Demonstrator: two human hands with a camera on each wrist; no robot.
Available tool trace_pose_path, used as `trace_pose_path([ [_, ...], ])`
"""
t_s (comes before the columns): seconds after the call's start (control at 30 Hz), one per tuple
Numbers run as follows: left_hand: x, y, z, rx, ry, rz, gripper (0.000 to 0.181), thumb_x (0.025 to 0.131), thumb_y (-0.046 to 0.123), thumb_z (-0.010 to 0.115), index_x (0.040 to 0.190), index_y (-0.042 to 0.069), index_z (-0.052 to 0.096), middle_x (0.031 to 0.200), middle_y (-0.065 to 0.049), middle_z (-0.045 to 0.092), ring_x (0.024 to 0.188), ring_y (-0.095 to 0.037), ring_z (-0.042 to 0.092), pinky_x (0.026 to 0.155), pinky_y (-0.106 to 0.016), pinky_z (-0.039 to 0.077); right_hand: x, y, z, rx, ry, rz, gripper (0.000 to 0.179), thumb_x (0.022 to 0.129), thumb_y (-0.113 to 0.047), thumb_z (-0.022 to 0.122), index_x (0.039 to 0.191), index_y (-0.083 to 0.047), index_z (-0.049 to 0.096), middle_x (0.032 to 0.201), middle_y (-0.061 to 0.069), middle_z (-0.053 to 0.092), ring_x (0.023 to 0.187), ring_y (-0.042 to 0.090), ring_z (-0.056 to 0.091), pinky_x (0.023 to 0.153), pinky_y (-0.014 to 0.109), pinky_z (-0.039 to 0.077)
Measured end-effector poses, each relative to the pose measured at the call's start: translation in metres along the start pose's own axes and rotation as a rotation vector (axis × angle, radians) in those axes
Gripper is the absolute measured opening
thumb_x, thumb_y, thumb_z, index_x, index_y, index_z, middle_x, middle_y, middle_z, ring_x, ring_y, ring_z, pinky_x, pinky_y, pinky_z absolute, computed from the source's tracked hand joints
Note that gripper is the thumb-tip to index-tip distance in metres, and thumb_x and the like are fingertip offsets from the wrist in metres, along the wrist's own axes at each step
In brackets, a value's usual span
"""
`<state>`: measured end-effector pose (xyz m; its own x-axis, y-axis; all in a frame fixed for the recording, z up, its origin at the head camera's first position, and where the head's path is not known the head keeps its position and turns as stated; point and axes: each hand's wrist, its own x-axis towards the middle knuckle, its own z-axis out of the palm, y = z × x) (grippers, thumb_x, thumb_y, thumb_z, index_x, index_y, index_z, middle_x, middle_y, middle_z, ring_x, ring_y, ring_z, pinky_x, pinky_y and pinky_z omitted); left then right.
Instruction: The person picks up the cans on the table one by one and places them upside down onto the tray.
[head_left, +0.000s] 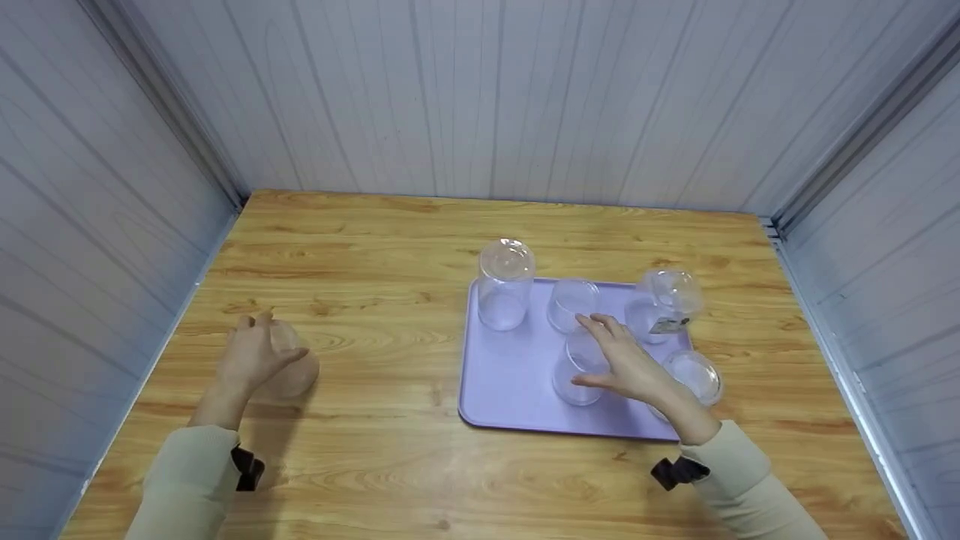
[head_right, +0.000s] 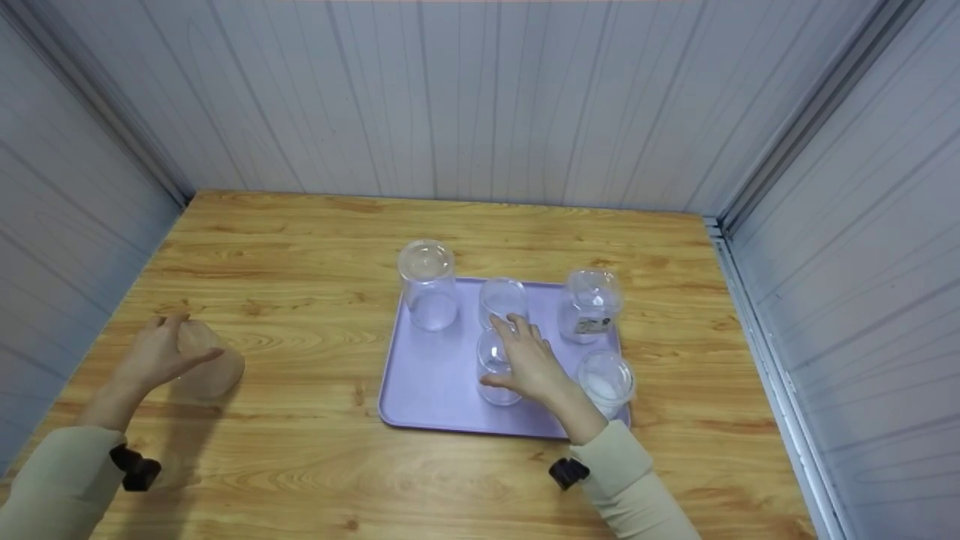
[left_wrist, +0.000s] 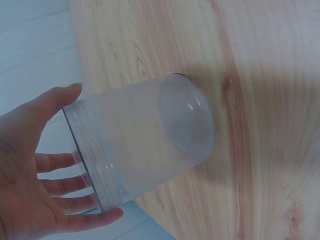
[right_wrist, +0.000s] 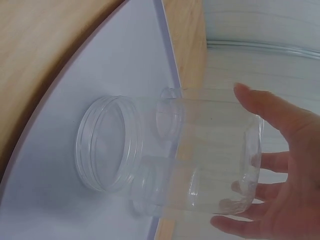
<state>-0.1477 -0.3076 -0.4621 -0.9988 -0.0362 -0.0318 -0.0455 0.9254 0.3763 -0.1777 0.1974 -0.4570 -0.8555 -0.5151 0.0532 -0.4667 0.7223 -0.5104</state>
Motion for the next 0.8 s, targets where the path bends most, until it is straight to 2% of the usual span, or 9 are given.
trace_pose_path([
  [0.23, -0.001, 0.003, 0.001, 0.003, 0.017, -0.049, 0.083, 0.077, 0.039, 0.065, 0.126, -0.017, 0.030, 0.121, -0.043, 0.027, 0.099, -0.064, 0.030, 0.075, -0.065, 0.035, -0.001, 0.000, -0.002, 0.001, 0.026, -0.023, 0.084, 0.068, -0.033, 0.075, 0.135, -0.003, 0.033, 0.132, 0.024, 0.032, 0.119, 0.039, 0.031, 0.094, 0.053, 0.031],
  [0.5, 0.001, 0.007, 0.002, 0.015, 0.059, 0.015, 0.076, 0.077, 0.035, 0.065, 0.120, -0.021, 0.036, 0.118, -0.041, 0.036, 0.107, -0.055, 0.031, 0.090, -0.062, 0.024, -0.002, -0.001, -0.004, 0.018, 0.058, -0.060, 0.079, 0.071, -0.032, 0.074, 0.133, -0.002, 0.035, 0.131, 0.023, 0.034, 0.120, 0.037, 0.031, 0.096, 0.052, 0.029],
  [0.6, 0.001, 0.011, 0.003, 0.005, 0.077, -0.003, 0.076, 0.077, 0.036, 0.065, 0.120, -0.020, 0.037, 0.117, -0.040, 0.036, 0.104, -0.056, 0.032, 0.086, -0.063, 0.029, -0.002, -0.002, -0.004, 0.031, 0.077, -0.064, 0.077, 0.072, -0.031, 0.073, 0.133, -0.002, 0.037, 0.131, 0.022, 0.036, 0.119, 0.035, 0.033, 0.096, 0.051, 0.029],
  [0.8, -0.001, 0.021, 0.008, -0.039, 0.115, -0.049, 0.077, 0.076, 0.036, 0.067, 0.123, -0.017, 0.036, 0.117, -0.040, 0.035, 0.097, -0.058, 0.036, 0.068, -0.064, 0.039, -0.001, -0.002, -0.002, 0.036, 0.133, -0.071, 0.070, 0.073, -0.029, 0.072, 0.130, -0.002, 0.041, 0.129, 0.019, 0.040, 0.118, 0.033, 0.037, 0.096, 0.048, 0.031],
])
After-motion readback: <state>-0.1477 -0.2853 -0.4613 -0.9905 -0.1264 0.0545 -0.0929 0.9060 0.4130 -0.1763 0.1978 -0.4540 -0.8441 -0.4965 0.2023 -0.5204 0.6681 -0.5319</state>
